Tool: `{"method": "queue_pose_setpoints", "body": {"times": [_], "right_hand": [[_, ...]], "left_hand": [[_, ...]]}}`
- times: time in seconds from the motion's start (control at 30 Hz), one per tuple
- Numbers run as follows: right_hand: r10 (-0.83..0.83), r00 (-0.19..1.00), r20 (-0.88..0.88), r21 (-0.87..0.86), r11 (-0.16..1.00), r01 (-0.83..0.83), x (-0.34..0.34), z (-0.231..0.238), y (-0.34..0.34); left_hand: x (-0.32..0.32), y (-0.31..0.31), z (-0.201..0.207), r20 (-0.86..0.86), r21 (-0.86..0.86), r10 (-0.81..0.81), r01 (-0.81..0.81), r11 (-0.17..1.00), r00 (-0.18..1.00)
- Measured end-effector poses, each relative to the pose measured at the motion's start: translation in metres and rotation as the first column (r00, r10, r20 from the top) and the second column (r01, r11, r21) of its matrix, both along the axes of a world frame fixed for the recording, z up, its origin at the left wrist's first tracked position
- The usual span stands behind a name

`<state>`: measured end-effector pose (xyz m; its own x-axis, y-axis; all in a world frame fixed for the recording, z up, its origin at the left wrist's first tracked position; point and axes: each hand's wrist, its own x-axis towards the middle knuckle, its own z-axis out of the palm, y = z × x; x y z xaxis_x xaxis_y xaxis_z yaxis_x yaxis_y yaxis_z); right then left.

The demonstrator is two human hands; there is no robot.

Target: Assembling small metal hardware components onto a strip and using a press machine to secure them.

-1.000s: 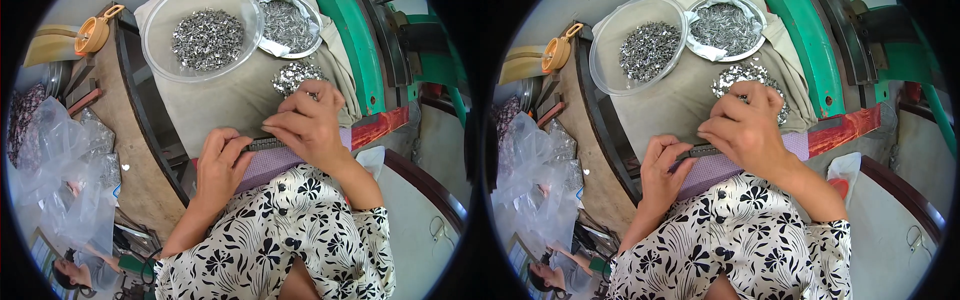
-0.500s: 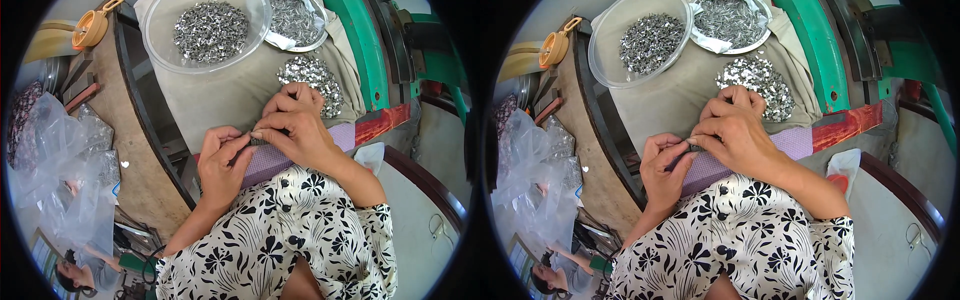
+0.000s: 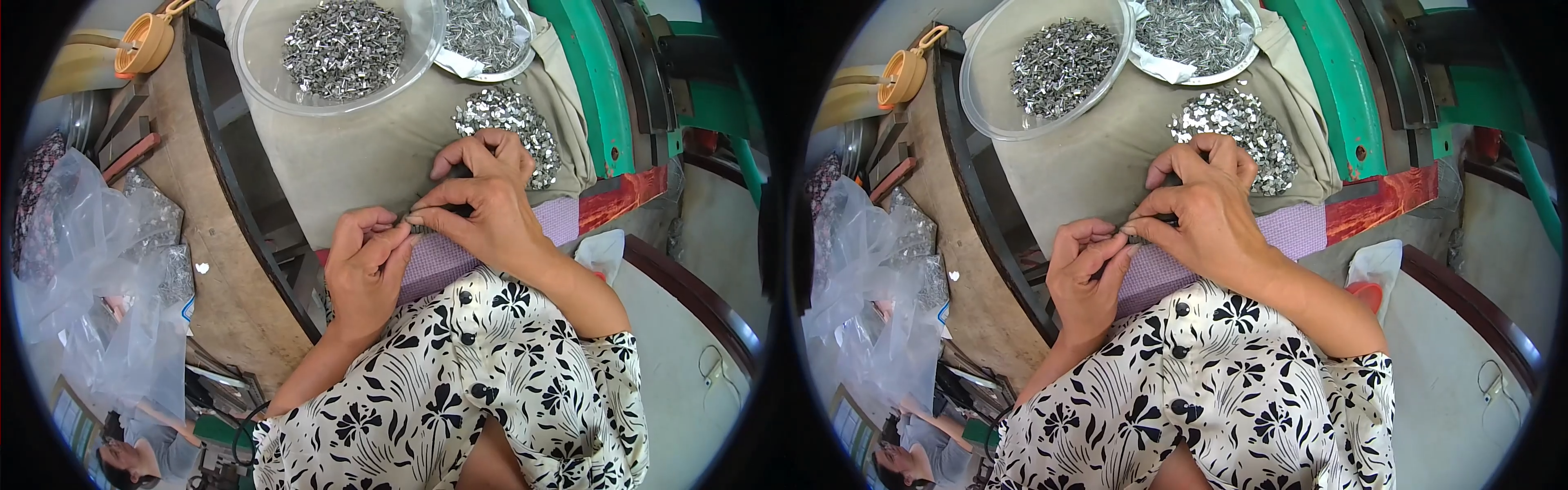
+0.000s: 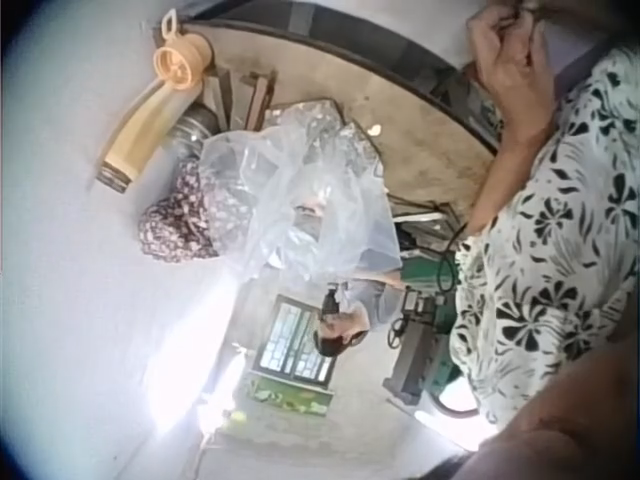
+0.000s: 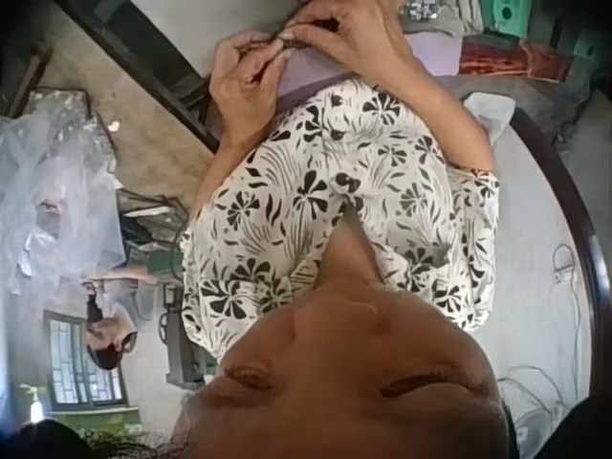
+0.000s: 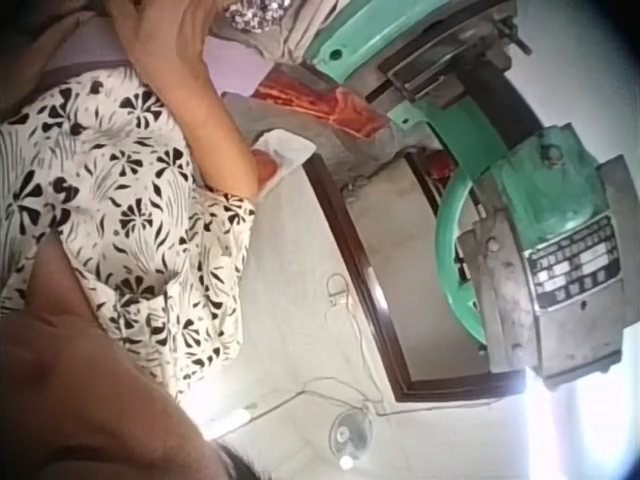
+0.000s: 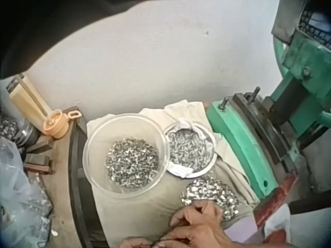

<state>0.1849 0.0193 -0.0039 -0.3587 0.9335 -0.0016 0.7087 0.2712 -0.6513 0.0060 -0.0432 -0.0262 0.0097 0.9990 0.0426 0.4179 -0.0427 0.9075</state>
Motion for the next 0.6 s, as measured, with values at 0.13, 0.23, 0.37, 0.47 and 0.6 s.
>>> {"method": "queue_pose_setpoints", "body": {"times": [0.13, 0.23, 0.37, 0.47, 0.6], "right_hand": [[-0.009, 1.000, 0.000, -0.031, 0.999, 0.009, 0.0029, 0.0006, -0.0013], [0.014, 1.000, -0.028, -0.033, 0.999, -0.015, 0.0024, -0.0012, 0.0004], [0.010, 0.999, -0.039, -0.016, 1.000, -0.010, -0.0020, 0.0003, 0.0021], [0.016, 1.000, -0.025, -0.027, 0.999, -0.017, 0.0024, -0.0006, 0.0011], [0.021, 0.999, -0.027, -0.019, 1.000, -0.022, 0.0005, 0.0000, 0.0019]], "left_hand": [[0.0014, -0.0005, 0.0017, 0.028, -0.050, 0.009, -0.007, 0.999, 1.000], [0.0012, 0.0005, -0.0024, 0.029, -0.024, 0.006, -0.005, 1.000, 1.000], [0.0007, 0.0004, -0.0015, 0.020, -0.006, 0.004, -0.004, 1.000, 1.000], [0.0014, 0.0011, 0.0009, 0.012, -0.012, 0.002, -0.002, 1.000, 1.000], [0.0018, 0.0005, 0.0025, 0.039, -0.056, 0.013, -0.011, 0.998, 0.999]]}}
